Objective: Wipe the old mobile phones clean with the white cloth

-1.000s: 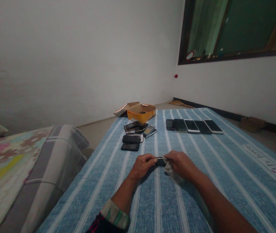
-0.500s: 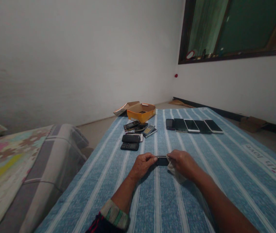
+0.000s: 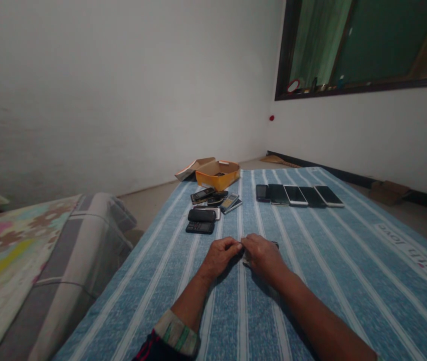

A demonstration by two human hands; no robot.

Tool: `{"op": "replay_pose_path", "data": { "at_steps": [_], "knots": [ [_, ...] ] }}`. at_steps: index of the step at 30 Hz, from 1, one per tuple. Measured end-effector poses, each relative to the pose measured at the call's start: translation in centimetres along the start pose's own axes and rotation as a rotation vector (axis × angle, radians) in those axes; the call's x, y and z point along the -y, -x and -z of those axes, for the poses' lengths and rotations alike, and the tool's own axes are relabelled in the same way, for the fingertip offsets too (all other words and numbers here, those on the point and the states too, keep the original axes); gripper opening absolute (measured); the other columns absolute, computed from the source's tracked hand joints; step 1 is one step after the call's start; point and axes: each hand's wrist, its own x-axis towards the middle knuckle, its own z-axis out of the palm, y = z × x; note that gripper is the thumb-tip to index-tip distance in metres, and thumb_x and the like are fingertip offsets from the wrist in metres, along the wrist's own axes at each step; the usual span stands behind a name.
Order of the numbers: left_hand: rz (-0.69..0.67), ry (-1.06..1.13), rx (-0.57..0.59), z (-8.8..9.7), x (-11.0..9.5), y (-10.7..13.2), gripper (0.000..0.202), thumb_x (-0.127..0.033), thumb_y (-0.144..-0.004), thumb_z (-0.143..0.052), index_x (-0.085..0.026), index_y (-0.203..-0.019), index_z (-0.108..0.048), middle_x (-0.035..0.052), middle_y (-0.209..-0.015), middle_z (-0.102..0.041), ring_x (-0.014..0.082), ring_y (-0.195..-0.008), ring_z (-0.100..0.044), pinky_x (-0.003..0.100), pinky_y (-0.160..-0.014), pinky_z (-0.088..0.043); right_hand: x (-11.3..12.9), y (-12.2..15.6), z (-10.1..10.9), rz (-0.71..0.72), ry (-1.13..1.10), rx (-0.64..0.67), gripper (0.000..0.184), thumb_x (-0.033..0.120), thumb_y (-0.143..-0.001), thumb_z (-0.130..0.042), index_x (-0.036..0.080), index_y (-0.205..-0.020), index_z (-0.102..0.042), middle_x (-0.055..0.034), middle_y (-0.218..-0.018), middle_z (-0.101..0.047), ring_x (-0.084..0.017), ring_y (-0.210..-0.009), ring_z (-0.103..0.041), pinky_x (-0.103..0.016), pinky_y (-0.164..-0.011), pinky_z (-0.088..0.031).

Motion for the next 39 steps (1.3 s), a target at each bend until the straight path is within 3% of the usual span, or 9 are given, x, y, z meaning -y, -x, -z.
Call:
{"op": "replay_pose_path", "data": {
  "at_steps": [11, 23, 39],
  "knots": [
    [-0.024, -0.014, 0.014, 0.1, 0.3, 0.0, 0.028, -0.042, -0.074, -0.066, -0.014, -0.069, -0.068, -0.0008, -0.062, -0.058, 0.0133, -0.063, -0.05, 0.027, -0.063, -0.039, 0.2, 0.3, 0.2, -0.009, -0.009, -0.029, 0.031, 0.007, -0.086, -0.052, 0.017, -0.114, -0.062, -0.0096, -0.104, -0.065, -0.02, -0.095, -0.06, -0.028, -0.079, -0.043],
    [0.001, -0.032, -0.008, 0.1, 0.4, 0.0, 0.026, -0.039, -0.074, -0.067, -0.014, -0.068, -0.068, -0.0003, -0.061, -0.058, 0.0137, -0.062, -0.05, 0.027, -0.062, -0.038, -2.3, 1.0, 2.7, -0.056, -0.003, 0.049, 0.024, 0.012, -0.091, -0.047, 0.02, -0.093, -0.07, -0.0063, -0.091, -0.069, -0.017, -0.081, -0.062, -0.025, -0.067, -0.037],
    [0.025, -0.03, -0.017, 0.0, 0.3, -0.2, 0.033, -0.047, -0.07, -0.066, -0.014, -0.066, -0.066, -0.0017, -0.058, -0.053, 0.0127, -0.06, -0.047, 0.026, -0.059, -0.035, -5.2, 1.7, 4.4, -0.054, -0.141, 0.065, 0.031, 0.01, -0.084, -0.049, 0.018, -0.097, -0.076, -0.0086, -0.092, -0.073, -0.02, -0.086, -0.066, -0.026, -0.075, -0.043]
  ]
}}
